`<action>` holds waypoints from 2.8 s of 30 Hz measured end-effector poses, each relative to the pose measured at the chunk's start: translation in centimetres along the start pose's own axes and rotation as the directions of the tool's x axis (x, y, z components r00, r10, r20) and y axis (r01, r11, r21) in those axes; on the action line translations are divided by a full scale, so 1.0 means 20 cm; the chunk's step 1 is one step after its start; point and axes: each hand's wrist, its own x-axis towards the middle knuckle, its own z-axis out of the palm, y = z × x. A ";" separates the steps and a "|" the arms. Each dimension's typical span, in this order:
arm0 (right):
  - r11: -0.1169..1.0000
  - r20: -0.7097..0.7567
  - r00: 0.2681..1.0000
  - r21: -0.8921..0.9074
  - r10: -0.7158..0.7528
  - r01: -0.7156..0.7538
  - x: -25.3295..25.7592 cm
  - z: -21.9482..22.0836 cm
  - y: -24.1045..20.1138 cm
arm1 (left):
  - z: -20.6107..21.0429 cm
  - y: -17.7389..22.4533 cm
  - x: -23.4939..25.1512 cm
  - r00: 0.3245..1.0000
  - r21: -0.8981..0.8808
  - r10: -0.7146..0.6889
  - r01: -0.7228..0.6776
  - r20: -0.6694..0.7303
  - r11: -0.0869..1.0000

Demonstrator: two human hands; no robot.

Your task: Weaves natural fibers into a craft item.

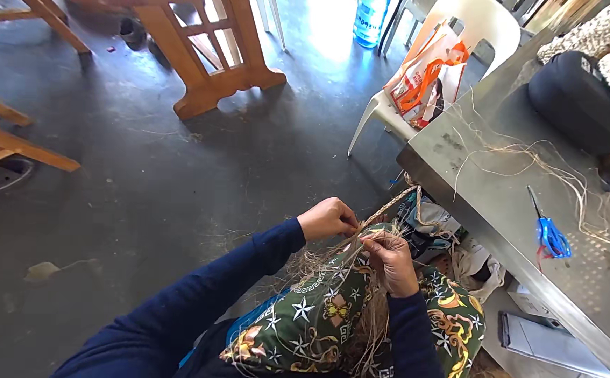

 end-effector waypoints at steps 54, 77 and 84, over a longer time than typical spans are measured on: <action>0.860 -0.089 0.886 -0.304 -0.455 0.411 0.03 0.11 0.11 | 0.02 -0.02 -0.08 0.976 -0.563 -0.198 0.214 0.090 0.798; 0.890 -0.075 0.937 -0.348 -0.341 0.296 0.07 0.05 0.10 | 0.04 -0.05 -0.08 0.971 -0.708 -0.215 0.222 0.101 0.670; 0.985 -0.205 0.974 -0.160 -0.095 0.062 0.03 0.04 0.02 | 0.04 -0.02 -0.09 0.967 -0.723 -0.233 0.235 0.105 0.649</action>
